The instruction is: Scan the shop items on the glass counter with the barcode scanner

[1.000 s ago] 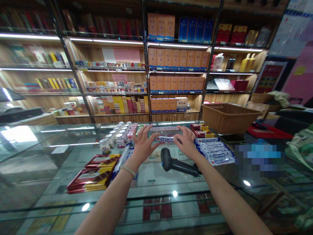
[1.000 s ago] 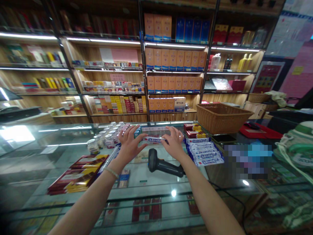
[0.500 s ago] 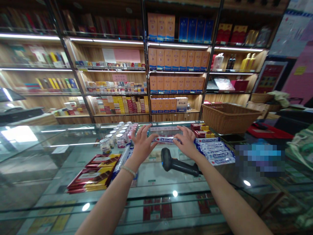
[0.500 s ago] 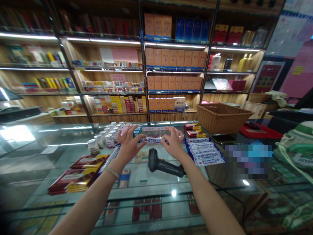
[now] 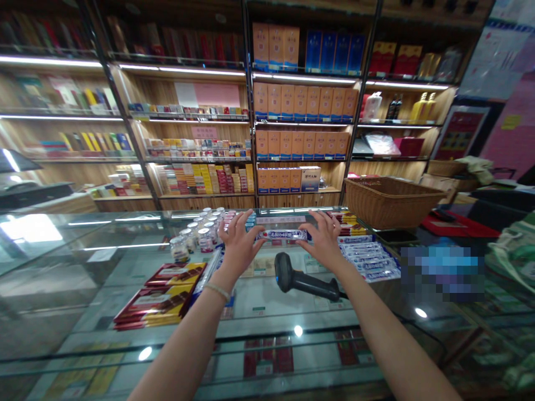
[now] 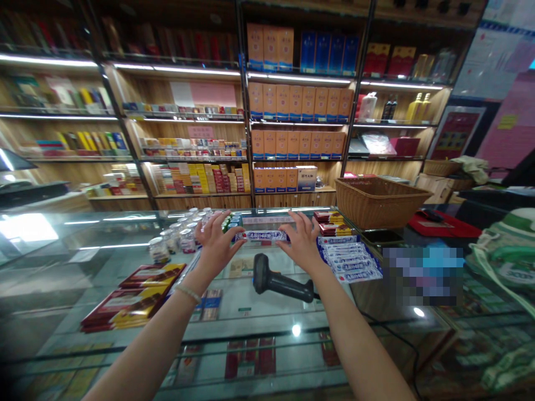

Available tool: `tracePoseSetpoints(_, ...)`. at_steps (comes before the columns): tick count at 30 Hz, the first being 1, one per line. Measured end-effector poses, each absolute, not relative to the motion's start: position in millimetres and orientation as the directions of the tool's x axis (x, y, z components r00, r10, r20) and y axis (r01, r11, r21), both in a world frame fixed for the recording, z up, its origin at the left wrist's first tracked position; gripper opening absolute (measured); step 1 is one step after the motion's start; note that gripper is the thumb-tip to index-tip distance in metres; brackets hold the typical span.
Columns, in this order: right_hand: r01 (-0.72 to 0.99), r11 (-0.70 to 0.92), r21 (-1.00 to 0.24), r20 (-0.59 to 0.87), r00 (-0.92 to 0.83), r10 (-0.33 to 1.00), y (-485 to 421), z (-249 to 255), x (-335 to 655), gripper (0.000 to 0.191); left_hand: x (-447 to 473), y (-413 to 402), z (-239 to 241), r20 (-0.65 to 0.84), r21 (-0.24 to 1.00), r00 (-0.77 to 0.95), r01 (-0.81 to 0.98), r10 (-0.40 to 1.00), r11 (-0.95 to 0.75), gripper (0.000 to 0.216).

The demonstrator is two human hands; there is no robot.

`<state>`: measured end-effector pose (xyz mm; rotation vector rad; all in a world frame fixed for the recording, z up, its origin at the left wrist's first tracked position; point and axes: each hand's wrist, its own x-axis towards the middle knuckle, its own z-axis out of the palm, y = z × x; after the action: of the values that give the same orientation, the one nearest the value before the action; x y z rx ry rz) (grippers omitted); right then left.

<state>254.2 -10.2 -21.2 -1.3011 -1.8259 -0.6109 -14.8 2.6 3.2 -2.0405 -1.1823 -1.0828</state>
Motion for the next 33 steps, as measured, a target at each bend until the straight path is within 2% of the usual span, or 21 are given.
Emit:
tracePoseSetpoints(9,0.930,0.347,-0.121,0.812,-0.108,0.573,-7,-21,256,0.027,-13,3,5,0.843,-0.032,0.274,0.885,0.462,-0.465,0.019)
tracePoseSetpoints(13,0.926,0.343,-0.159,0.809,-0.078,0.583,-6,-13,257,0.025,-12,5,9,0.862,-0.088,0.295,0.889,0.413,-0.450,0.018)
tracePoseSetpoints(19,0.932,0.332,-0.147,0.802,-0.084,0.591,-15,9,270,0.024,-3,2,29,0.866,-0.201,0.373,0.869,0.333,-0.451,0.022)
tracePoseSetpoints(27,0.946,0.288,-0.145,0.799,-0.060,0.598,-35,20,314,0.024,36,-18,45,0.850,-0.200,0.405,0.840,0.338,-0.504,0.024)
tracePoseSetpoints(33,0.960,0.231,-0.155,0.781,-0.024,0.624,-51,16,350,0.024,77,-33,43,0.824,-0.133,0.397,0.829,0.404,-0.543,0.024)
